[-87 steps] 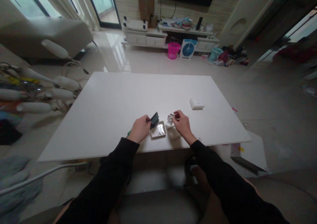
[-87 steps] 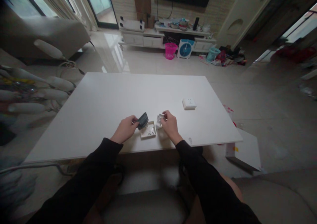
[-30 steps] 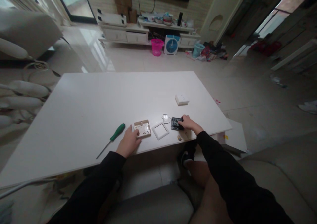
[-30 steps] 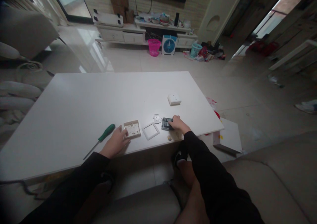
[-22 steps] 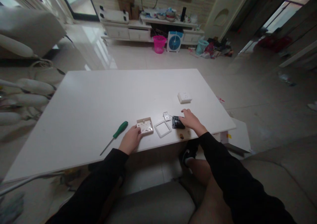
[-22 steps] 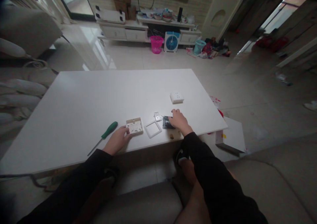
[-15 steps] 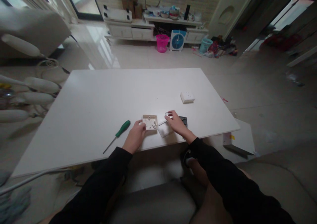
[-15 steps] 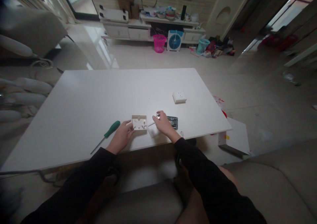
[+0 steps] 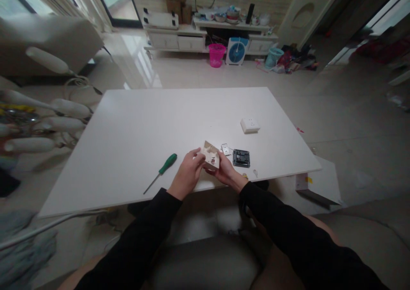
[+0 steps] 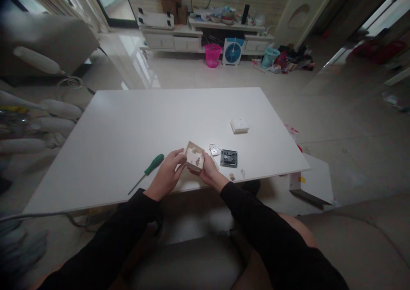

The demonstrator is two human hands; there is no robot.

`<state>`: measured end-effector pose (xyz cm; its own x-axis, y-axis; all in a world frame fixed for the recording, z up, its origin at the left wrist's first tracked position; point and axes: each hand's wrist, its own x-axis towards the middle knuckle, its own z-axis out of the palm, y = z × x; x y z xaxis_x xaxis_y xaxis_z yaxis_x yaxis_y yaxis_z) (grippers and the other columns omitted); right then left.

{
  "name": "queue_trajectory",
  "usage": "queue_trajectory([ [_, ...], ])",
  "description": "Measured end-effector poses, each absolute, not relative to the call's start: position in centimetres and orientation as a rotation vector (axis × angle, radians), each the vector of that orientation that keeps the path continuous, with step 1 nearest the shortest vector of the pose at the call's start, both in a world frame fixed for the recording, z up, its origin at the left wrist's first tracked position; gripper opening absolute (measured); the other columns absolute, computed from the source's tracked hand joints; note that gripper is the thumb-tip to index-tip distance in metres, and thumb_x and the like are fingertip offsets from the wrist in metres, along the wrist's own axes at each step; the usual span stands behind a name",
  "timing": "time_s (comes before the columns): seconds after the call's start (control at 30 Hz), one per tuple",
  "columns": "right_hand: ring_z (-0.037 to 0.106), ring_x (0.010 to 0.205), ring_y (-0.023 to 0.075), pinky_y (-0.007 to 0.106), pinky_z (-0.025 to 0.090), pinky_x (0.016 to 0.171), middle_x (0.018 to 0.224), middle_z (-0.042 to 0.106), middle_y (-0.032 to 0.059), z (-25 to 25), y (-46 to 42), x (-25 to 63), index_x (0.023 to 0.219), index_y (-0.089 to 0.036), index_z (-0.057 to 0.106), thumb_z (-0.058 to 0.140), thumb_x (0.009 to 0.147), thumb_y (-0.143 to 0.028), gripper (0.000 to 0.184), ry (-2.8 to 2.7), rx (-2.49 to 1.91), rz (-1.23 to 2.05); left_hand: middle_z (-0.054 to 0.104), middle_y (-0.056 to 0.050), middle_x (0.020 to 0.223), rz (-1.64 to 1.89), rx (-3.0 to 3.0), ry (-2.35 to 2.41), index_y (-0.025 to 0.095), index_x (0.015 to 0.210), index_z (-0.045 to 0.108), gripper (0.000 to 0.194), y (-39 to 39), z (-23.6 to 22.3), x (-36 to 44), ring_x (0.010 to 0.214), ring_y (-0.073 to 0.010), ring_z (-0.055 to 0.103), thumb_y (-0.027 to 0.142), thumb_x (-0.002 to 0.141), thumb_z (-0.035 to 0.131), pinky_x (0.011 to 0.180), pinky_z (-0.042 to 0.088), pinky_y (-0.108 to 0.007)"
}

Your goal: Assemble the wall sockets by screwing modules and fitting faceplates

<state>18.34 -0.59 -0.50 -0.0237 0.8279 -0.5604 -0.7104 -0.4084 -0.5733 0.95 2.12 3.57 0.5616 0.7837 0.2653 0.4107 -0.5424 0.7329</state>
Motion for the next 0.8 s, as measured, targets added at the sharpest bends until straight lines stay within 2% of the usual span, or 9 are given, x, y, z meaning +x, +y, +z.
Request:
queue_trajectory([
  [0.1, 0.073, 0.078, 0.0221, 0.039, 0.063, 0.076, 0.08, 0.077, 0.0045, 0.5, -0.6, 17.9, 0.111, -0.022, 0.065, 0.039, 0.103, -0.048, 0.038, -0.068, -1.008, 1.699, 0.068, -0.011, 0.11, 0.753, 1.976, 1.06, 0.021, 0.103, 0.059, 0.007, 2.3, 4.1, 1.0, 0.106, -0.0259, 0.066, 0.022, 0.097, 0.055, 0.096, 0.056, -0.045],
  [0.17, 0.075, 0.082, 0.0242, 0.042, 0.063, 0.079, 0.084, 0.079, 0.0068, 1.2, -0.6, 17.7, 0.116, -0.02, 0.065, 0.034, 0.105, -0.049, 0.044, -0.038, -0.973, 1.7, 0.068, -0.007, 0.101, 0.708, 1.869, 1.096, 0.022, 0.1, 0.058, 0.006, 2.4, 4.4, 0.9, 0.096, -0.0237, 0.067, 0.025, 0.095, 0.058, 0.087, 0.056, -0.039],
  [0.33, 0.076, 0.087, 0.0266, 0.046, 0.064, 0.083, 0.089, 0.08, 0.0119, 2.5, -0.3, 17.9, 0.124, -0.014, 0.063, 0.021, 0.108, -0.043, 0.054, 0.019, -0.951, 1.749, 0.067, -0.003, 0.095, 0.636, 1.763, 1.123, 0.022, 0.094, 0.056, 0.008, 2.9, 4.8, 0.3, 0.088, -0.0202, 0.066, 0.029, 0.091, 0.059, 0.078, 0.053, -0.032],
  [0.53, 0.077, 0.086, 0.0262, 0.047, 0.064, 0.085, 0.091, 0.08, 0.013, 2.1, -0.2, 18.6, 0.126, -0.012, 0.06, 0.024, 0.107, -0.037, 0.048, 0.02, -0.999, 1.741, 0.066, -0.002, 0.086, 0.545, 1.732, 1.114, 0.022, 0.088, 0.055, 0.013, 3.8, 4.3, -0.3, 0.082, -0.0204, 0.066, 0.032, 0.088, 0.061, 0.075, 0.053, -0.033],
  [0.63, 0.077, 0.088, 0.027, 0.048, 0.063, 0.087, 0.092, 0.08, 0.0132, 2.0, 0.2, 18.4, 0.124, -0.013, 0.061, 0.024, 0.106, -0.037, 0.048, 0.014, -1.013, 1.741, 0.066, -0.003, 0.091, 0.602, 1.833, 1.049, 0.022, 0.087, 0.055, 0.008, 3.7, 4.4, -0.4, 0.087, -0.0211, 0.066, 0.026, 0.087, 0.062, 0.081, 0.056, -0.035],
  [0.8, 0.077, 0.085, 0.0288, 0.049, 0.063, 0.084, 0.091, 0.08, 0.0124, 1.6, 0.7, 18.1, 0.118, -0.016, 0.065, 0.022, 0.104, -0.043, 0.053, -0.027, -1.046, 1.687, 0.064, -0.011, 0.12, 0.694, 2.039, 0.9, 0.021, 0.084, 0.061, 0.006, 3.2, 4.5, -0.2, 0.106, -0.0241, 0.065, 0.017, 0.088, 0.064, 0.095, 0.059, -0.043],
])
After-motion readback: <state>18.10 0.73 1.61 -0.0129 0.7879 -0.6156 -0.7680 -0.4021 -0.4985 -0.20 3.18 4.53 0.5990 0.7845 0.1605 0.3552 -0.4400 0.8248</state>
